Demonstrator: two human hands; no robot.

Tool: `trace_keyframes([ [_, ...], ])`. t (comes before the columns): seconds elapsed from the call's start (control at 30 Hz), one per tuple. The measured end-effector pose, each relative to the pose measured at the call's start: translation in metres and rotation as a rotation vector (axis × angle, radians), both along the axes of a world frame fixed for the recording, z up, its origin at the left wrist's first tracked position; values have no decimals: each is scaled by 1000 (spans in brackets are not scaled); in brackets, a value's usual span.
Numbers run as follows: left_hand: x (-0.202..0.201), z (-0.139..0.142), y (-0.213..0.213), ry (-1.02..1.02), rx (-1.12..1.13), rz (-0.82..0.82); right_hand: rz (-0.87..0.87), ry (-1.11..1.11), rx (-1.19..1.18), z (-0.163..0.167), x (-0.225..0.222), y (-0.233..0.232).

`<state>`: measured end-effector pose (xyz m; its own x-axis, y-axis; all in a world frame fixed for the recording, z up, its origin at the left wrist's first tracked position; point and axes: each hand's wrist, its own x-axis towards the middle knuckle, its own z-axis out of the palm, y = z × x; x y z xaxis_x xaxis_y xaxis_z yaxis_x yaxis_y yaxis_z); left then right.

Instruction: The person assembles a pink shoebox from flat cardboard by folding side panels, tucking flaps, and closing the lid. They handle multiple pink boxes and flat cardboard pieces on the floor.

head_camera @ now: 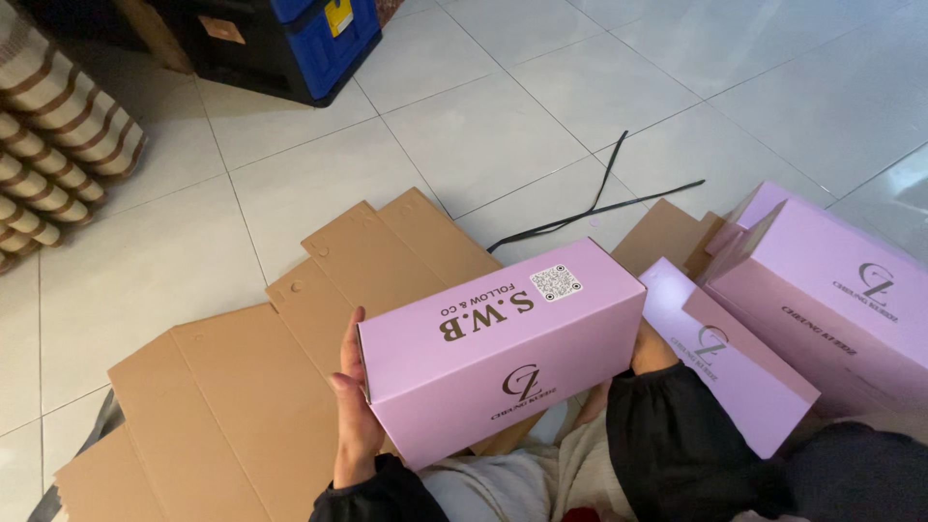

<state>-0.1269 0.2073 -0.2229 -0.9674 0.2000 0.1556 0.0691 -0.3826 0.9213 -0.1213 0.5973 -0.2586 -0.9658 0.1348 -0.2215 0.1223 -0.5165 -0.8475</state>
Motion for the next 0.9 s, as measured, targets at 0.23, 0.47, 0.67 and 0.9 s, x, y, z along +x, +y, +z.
trace_keyframes([
  [0.23,12,-25,1,73,19,164,4,-23,-23,2,6,3],
  [0.47,15,-46,2,190,116,157,12,-34,-31,5,8,4],
  [0.67,8,-41,4,8,28,228,27,-39,-40,11,7,-5],
  [0.9,-11,-38,6,-449,220,172,81,-68,-55,25,1,-26],
])
